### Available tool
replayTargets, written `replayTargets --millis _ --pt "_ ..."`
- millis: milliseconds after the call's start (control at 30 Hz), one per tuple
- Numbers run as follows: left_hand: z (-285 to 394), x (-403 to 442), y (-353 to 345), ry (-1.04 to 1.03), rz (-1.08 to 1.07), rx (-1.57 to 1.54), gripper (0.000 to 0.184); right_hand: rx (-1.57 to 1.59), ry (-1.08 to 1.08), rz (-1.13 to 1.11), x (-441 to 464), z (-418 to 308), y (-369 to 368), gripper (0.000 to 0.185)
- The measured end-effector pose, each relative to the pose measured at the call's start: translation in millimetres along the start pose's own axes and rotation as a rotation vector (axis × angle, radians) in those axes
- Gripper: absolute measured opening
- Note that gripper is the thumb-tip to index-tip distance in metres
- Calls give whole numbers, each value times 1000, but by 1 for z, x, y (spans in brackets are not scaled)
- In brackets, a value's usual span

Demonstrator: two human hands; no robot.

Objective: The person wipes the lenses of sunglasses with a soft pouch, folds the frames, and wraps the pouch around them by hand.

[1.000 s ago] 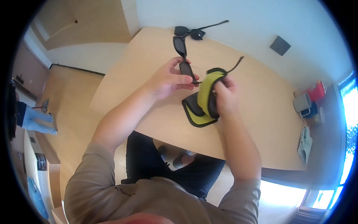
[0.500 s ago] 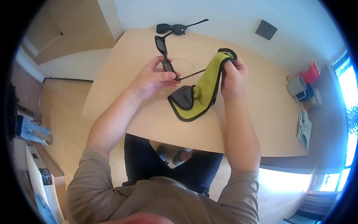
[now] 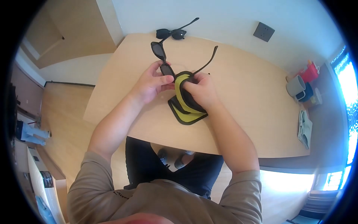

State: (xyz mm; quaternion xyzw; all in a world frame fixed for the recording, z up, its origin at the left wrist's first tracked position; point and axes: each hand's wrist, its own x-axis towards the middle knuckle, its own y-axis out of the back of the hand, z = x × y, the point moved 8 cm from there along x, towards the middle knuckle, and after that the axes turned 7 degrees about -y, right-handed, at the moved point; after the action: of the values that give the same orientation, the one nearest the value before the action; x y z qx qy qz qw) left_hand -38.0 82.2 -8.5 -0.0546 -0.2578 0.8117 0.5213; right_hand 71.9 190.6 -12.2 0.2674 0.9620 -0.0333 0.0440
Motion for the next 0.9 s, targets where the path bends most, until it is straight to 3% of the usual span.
replayTargets --millis 67,200,333,433,600,733,900 --pt "0 0 0 17 12 13 64 -53 0 98 -3 -7 8 25" --pt "-1 1 5 46 48 76 64 269 185 194 5 -21 50 23" --pt "-8 3 12 86 78 126 62 359 363 226 5 -39 83 14" --pt "-6 3 9 73 71 146 65 461 250 252 1 -26 70 14" --pt "-3 2 9 19 94 82 67 272 -8 109 3 1 19 15" --pt "-6 3 10 27 85 65 60 -33 -34 22 9 9 4 22" --pt "-8 5 7 23 64 67 61 -40 -49 115 3 0 12 22"
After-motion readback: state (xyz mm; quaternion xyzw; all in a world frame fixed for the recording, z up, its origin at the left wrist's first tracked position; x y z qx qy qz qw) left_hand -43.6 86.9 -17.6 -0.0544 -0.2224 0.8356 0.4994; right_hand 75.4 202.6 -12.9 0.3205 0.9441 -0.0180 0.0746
